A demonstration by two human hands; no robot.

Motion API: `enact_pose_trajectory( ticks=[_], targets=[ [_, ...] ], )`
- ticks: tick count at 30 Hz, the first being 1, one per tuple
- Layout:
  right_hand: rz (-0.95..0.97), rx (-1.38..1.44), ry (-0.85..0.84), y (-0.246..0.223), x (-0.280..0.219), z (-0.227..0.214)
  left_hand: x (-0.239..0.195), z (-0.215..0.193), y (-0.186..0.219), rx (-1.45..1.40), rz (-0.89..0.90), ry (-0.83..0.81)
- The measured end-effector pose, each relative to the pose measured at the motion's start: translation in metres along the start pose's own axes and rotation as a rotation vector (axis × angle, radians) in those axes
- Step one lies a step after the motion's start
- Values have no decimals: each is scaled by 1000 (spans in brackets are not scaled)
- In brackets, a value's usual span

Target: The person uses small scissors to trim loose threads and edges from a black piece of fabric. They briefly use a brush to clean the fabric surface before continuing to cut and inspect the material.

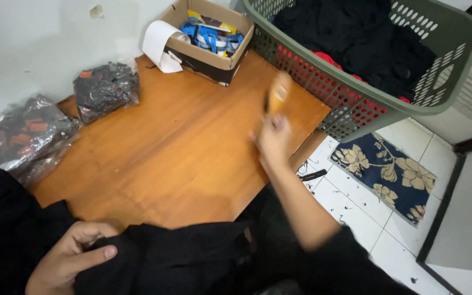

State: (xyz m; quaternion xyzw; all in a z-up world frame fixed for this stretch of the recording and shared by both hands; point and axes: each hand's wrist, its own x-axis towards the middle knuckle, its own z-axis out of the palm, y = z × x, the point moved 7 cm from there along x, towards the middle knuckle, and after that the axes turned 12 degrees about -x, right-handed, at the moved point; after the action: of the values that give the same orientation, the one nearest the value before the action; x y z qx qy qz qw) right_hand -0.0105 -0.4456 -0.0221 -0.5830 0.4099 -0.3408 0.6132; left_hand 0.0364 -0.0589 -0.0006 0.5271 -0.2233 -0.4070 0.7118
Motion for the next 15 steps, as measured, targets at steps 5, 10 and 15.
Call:
enact_pose_trajectory(
  ticks=[5, 10, 15],
  targets=[
    [-34, -316, 86, 13, -51, -146, 4, 5, 1, 28, -30, -61],
    [-196, -65, 261, 28, -77, -205, 3, -11, -4, -13, 26, 221],
    [-182, -224, -332, 29, -101, -107, -5, -41, -10, -164, 158, 463]
  ],
)
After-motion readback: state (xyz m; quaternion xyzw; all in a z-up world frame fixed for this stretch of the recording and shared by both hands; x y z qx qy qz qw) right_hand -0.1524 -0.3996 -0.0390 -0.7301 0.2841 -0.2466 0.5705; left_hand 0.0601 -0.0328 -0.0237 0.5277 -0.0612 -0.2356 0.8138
